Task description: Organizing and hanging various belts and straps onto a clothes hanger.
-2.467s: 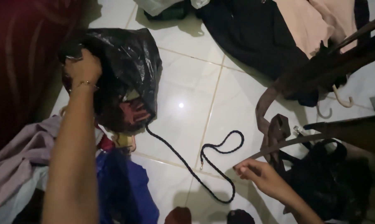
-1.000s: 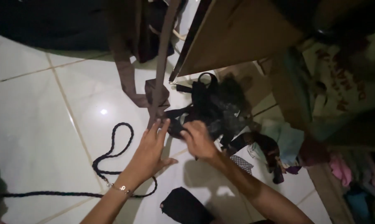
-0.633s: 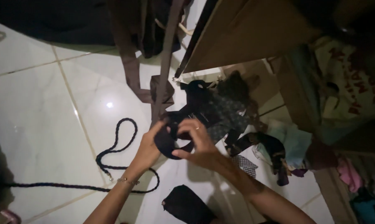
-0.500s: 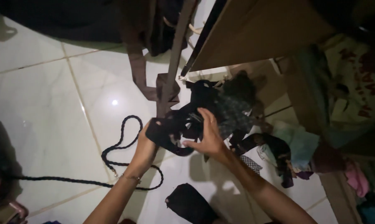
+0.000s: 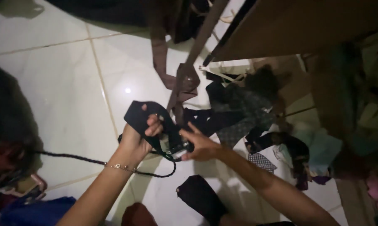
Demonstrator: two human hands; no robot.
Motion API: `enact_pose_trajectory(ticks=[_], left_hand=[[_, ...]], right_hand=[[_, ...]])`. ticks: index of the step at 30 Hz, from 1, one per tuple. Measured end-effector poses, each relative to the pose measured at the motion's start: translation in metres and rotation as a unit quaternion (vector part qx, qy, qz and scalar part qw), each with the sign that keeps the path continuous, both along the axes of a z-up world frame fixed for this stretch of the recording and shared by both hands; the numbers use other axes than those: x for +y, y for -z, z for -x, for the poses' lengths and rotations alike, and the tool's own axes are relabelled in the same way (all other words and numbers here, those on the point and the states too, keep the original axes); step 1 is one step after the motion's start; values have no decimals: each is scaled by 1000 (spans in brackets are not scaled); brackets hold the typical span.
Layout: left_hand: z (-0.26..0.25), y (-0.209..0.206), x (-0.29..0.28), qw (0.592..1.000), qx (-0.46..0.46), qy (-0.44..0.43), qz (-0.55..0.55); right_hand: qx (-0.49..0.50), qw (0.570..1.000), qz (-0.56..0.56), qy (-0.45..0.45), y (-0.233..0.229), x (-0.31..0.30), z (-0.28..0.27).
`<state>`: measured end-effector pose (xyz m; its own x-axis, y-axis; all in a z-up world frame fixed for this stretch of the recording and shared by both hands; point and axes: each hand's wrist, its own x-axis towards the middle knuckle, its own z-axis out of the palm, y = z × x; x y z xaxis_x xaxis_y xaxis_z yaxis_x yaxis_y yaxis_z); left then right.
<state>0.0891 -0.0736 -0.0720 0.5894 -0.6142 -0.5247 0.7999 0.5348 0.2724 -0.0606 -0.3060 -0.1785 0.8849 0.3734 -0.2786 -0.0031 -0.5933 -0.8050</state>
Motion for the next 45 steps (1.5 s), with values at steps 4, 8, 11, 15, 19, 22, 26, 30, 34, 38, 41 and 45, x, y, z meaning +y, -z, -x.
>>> enact_pose_trajectory(ticks=[4, 8, 11, 15, 19, 22, 26, 30, 34, 38, 41, 45], left_hand=[[-24, -29, 18, 998, -48, -26, -9], [-34, -43, 62, 992, -106, -36, -61], [-43, -53, 109, 985, -130, -32, -105], [-53, -79, 164, 972, -176, -61, -146], [-36, -158, 178, 911, -299, -34, -283], [-35, -160, 196, 888, -310, -43, -337], [-27, -159, 218, 913, -236, -95, -320], [-8, -165, 214, 925, -230, -47, -297], [-10, -192, 178, 922, -180, -68, -335], [-25, -160, 182, 962, -203, -13, -184], [-22, -150, 175, 970, -231, 10, -76], [1, -171, 135, 960, -219, 42, -171]], right_hand=[[149, 985, 73, 35, -54, 46, 10], [83, 988, 75, 106, -83, 26, -3], [-27, 992, 99, 76, -102, -15, -15], [-150, 955, 246, 67, -96, -70, -10], [-250, 947, 155, 129, -57, -113, -2], [-71, 958, 35, 275, -57, -119, -9], [211, 808, -137, 534, -103, -104, -23], [238, 736, -581, 255, -127, -101, -26], [336, 740, -565, 145, -205, -30, -54], [320, 696, -617, 180, -215, 10, -63], [241, 718, -636, 145, -169, 18, -60], [355, 593, -719, 74, -158, 62, -68]])
